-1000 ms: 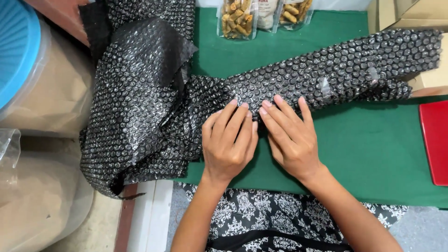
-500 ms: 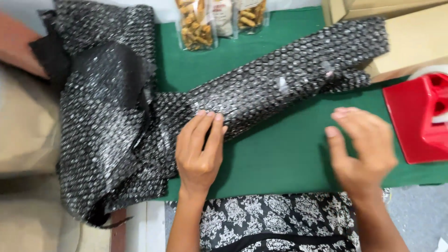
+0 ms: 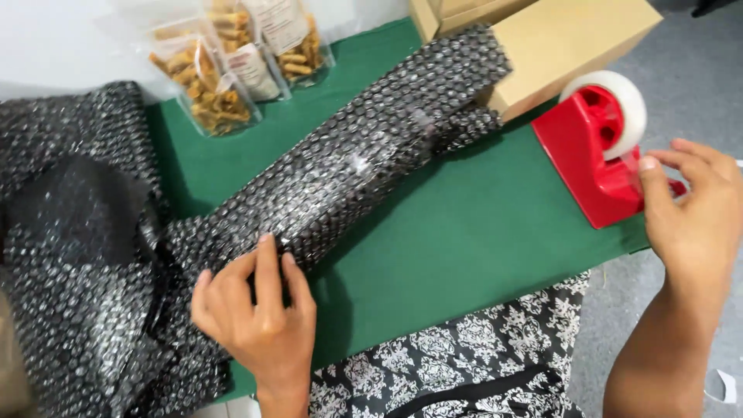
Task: A person wraps a cardboard box in black bubble wrap and secures it using a tape dispenser.
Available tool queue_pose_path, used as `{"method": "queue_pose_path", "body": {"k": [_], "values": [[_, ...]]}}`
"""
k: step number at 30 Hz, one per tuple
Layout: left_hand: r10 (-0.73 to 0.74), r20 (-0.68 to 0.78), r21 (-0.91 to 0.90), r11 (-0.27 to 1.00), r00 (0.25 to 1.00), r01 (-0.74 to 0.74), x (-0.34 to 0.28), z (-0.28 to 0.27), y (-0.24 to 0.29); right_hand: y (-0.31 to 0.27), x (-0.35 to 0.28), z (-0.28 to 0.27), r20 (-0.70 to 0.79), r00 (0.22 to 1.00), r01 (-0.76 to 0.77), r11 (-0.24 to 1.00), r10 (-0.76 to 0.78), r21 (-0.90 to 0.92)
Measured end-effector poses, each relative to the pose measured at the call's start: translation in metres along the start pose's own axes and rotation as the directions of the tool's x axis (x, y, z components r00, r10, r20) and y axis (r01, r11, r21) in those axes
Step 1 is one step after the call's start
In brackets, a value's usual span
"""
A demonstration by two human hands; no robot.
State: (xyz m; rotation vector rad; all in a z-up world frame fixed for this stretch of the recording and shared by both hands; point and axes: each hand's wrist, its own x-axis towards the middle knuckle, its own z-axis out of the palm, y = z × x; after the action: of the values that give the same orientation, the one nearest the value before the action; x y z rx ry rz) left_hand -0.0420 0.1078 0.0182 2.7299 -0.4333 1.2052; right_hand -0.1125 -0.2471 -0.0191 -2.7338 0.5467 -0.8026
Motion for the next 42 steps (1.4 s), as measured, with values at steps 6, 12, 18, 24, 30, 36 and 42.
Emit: {"method": "queue_pose_path", "body": {"k": [6, 12, 18, 24, 30, 36, 42], "values": [[-0.011, 0.061, 0.059, 0.998, 0.998, 0.007, -0.007, 0.004, 0.000, -0.009, 0.014, -0.009, 0.243, 0.919, -0.351, 0.924, 0.310, 0.150], [-0.006, 0.055, 0.049, 0.999, 0.998, 0.003, -0.011, 0.006, -0.001, -0.012, 0.017, -0.014, 0.265, 0.908, -0.384, 0.897, 0.323, 0.221], [0.013, 0.043, -0.055, 0.998, 0.999, -0.010, -0.012, 0.008, -0.003, -0.013, 0.018, -0.018, 0.303, 0.890, -0.407, 0.892, 0.340, 0.196], [0.027, 0.027, -0.091, 0.996, 0.999, -0.025, -0.010, 0.009, -0.003, -0.020, 0.017, -0.022, 0.297, 0.794, -0.600, 0.602, 0.531, 0.528], [0.017, 0.039, -0.098, 0.995, 0.999, -0.013, -0.013, 0.010, -0.004, 0.010, 0.012, -0.015, 0.350, 0.774, -0.551, 0.288, 0.528, 0.783], [0.023, 0.063, -0.107, 0.994, 0.998, -0.017, -0.016, 0.011, -0.006, 0.043, -0.011, -0.009, 0.342, 0.832, -0.455, 0.186, 0.438, 0.871], [0.025, 0.089, -0.113, 0.993, 0.996, -0.015, -0.018, 0.011, -0.007, 0.028, -0.026, -0.008, 0.248, 0.861, -0.410, 0.317, 0.444, 0.856]]}}
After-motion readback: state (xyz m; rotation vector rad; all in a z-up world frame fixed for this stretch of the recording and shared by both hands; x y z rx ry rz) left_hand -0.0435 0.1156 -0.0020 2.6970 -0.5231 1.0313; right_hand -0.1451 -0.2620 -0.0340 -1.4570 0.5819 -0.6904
